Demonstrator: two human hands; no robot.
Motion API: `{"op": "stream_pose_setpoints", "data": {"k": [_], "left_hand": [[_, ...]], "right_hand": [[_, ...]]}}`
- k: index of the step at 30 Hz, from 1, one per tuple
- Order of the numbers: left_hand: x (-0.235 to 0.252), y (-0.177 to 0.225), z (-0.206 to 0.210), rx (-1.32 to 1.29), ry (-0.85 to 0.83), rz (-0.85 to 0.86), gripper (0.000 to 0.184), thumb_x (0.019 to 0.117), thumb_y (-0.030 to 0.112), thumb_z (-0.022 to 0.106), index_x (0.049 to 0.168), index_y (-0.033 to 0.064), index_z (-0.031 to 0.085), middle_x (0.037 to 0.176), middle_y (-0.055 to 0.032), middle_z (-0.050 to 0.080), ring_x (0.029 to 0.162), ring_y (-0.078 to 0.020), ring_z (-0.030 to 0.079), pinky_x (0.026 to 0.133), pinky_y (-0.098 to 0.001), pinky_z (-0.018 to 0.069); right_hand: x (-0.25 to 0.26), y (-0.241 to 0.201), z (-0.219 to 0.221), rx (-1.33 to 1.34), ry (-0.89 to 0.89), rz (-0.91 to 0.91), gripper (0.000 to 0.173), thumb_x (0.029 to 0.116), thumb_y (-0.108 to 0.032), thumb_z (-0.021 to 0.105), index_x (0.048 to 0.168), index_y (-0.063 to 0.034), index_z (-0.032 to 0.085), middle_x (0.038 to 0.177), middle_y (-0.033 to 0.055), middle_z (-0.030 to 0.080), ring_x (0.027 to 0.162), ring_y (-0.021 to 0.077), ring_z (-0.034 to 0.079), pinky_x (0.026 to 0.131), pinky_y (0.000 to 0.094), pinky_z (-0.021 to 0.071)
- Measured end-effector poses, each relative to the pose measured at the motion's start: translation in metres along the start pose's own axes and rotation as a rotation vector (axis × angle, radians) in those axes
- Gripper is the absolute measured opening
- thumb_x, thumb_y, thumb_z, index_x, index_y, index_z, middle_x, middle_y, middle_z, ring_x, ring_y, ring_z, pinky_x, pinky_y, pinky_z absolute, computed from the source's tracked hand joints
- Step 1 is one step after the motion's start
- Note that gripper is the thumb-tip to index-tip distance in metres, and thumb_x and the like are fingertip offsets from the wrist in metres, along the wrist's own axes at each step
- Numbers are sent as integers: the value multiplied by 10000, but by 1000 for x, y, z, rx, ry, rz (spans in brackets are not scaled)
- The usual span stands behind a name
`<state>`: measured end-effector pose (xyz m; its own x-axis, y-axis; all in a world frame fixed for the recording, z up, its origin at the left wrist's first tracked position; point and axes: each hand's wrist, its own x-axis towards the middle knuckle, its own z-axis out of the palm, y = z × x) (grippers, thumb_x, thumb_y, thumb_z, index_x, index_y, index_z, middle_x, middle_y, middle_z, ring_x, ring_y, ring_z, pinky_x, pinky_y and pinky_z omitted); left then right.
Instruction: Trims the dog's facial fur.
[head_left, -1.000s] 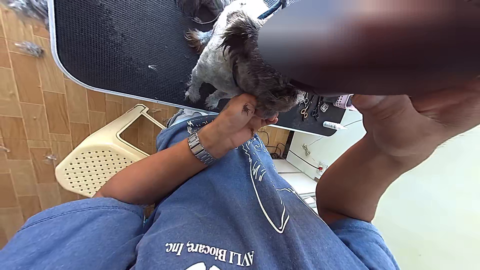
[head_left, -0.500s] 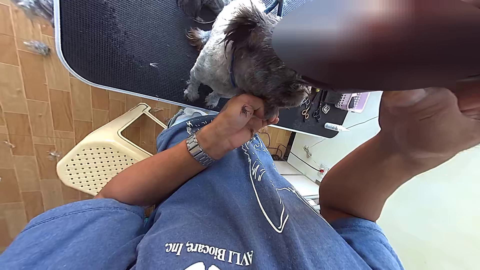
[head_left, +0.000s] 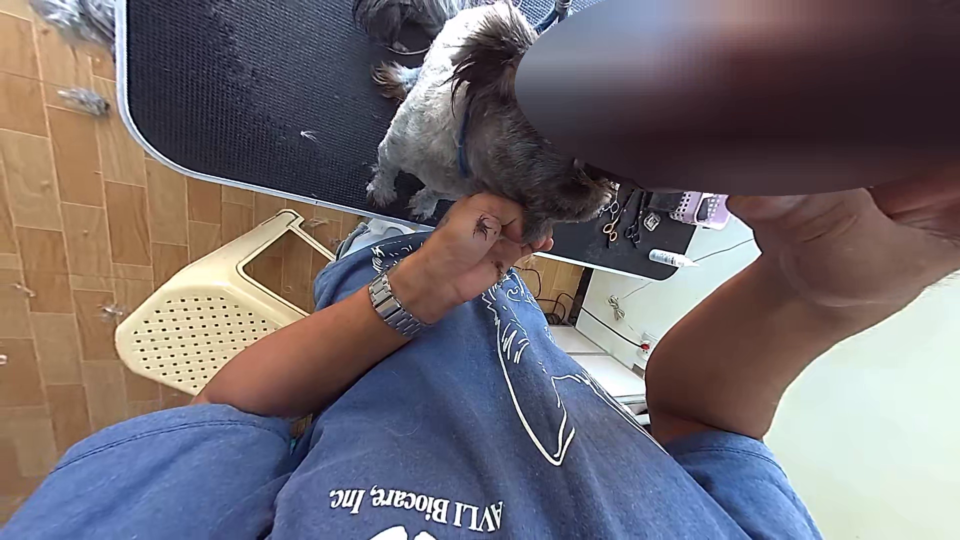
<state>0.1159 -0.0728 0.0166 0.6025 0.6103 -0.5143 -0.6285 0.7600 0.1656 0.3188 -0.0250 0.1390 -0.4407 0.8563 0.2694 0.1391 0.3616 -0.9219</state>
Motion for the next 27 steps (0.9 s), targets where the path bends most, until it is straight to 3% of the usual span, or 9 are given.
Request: {"op": "stream_pose_setpoints", "data": {"k": [8, 14, 18, 22, 27], "left_hand": [[-3, 4, 1, -19, 12, -16, 248, 887, -63, 381, 904, 90, 576, 850, -69, 643, 794, -166, 655, 818, -348, 574], [-8, 5, -5, -6, -5, 9, 263, 873, -38, 388, 929, 110, 598, 885, -60, 661, 807, -157, 666, 815, -340, 581], [-17, 4, -6, -3, 31, 20, 264, 990, 60, 348, 1057, 129, 594, 1026, -68, 656, 915, -169, 676, 858, -329, 583], [-17, -1, -9, -33, -6, 68, 274, 1079, 160, 328, 1123, 138, 597, 1081, -74, 674, 959, -189, 690, 866, -357, 599], [-19, -4, -15, -24, -60, 94, 311, 1092, 187, 294, 1118, 152, 602, 1077, -61, 683, 997, -191, 687, 901, -367, 585]], "right_hand": [[3, 3, -3, 33, -52, -28, 645, 886, -128, 770, 1368, 86, 400, 1255, 196, 651, 1196, 371, 632, 1041, 532, 533], [10, 5, -6, 86, -37, -55, 605, 893, -107, 759, 1349, 43, 391, 1235, 182, 657, 1173, 353, 651, 1025, 520, 554], [14, 9, -7, 138, -48, -55, 598, 909, -119, 741, 1354, 31, 372, 1257, 203, 631, 1192, 371, 633, 1038, 536, 542], [15, 5, -3, 138, 3, -38, 561, 883, -133, 764, 1296, 61, 437, 1208, 222, 638, 1148, 386, 640, 1000, 540, 554], [10, -4, 12, 23, -18, -17, 571, 881, -174, 767, 1284, 97, 465, 1220, 221, 642, 1166, 377, 636, 1018, 539, 550]]}}
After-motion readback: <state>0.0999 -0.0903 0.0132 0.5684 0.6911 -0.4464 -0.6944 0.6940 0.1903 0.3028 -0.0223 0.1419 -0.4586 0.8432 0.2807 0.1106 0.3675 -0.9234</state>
